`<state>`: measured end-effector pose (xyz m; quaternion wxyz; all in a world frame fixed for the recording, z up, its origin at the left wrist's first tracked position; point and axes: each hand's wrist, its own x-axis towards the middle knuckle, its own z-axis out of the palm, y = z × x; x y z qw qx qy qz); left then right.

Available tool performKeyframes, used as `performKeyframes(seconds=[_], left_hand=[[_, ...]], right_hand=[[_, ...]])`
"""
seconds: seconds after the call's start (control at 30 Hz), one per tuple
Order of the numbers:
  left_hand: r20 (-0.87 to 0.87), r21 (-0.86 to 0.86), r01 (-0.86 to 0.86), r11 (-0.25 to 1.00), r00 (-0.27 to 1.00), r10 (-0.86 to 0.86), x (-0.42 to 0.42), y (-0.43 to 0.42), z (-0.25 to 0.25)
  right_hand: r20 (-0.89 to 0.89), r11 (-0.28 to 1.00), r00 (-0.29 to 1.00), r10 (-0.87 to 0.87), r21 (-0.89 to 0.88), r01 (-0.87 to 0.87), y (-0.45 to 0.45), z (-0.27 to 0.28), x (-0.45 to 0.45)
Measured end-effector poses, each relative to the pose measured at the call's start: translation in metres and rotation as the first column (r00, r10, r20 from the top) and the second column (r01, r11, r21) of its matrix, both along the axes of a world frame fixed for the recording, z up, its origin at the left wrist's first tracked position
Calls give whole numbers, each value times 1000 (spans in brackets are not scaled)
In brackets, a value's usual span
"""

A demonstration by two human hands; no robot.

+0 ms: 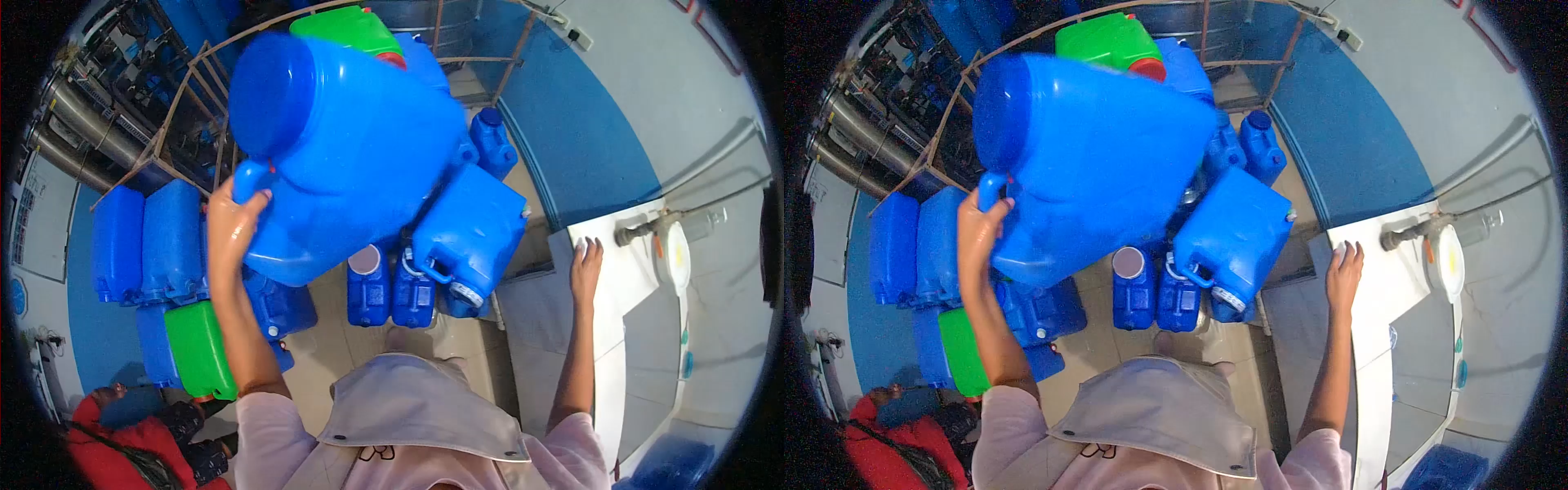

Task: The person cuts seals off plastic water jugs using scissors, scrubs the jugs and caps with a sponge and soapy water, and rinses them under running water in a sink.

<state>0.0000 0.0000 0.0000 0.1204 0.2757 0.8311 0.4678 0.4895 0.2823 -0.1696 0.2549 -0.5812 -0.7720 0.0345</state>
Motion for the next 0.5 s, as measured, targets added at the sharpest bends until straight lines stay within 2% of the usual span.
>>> performKeyframes(seconds=[0.07, 0.1, 0.13, 0.17, 0.2, 0.23, 0.27, 0.33, 0.37, 0.4, 0.43, 0.5], left_hand=[[-27, 88, -41, 995, 999, 44, 4, -7, -56], [-115, 31, -120, 992, 986, 123, -81, 5, -86], [-56, -35, -174, 984, 983, 172, -82, 10, -106], [-40, -5, -201, 980, 979, 201, -97, 14, -143], [-93, 65, -200, 978, 974, 206, -108, 8, -176], [10, 25, -257, 966, 967, 256, -122, 5, -198], [7, -2, -335, 942, 942, 335, -134, 5, -217], [6, -44, -434, 900, 901, 435, -156, -10, -268], [5, -29, -504, 863, 863, 504, -172, -25, -297], [6, -16, -565, 825, 825, 566, -178, -38, -313], [4, -19, -570, 821, 821, 570, -172, -46, -298], [489, 178, -705, 687, 669, 559, -158, -62, -271]], right_hand=[[108, 994, 994, -23, 105, 11, 8, -1, 20], [47, 995, 999, -17, 102, 12, 27, -34, -57], [145, 992, 988, -55, 116, 38, 35, -34, -53], [231, 989, 969, -92, 138, 61, 41, -36, -56], [177, 993, 977, -119, 47, 113, 34, -36, -60], [164, 990, 977, -139, 32, 136, 42, -57, -53], [296, 986, 941, -165, 74, 150, 50, -71, -48], [506, 943, 807, -303, 282, 177, 38, -83, -58], [510, 948, 812, -284, 277, 158, 38, -86, -61], [537, 942, 782, -315, 276, 189, 38, -88, -59], [559, 933, 751, -351, 279, 228, 37, -90, -56], [585, 932, 729, -356, 281, 230, 39, -92, -53]])
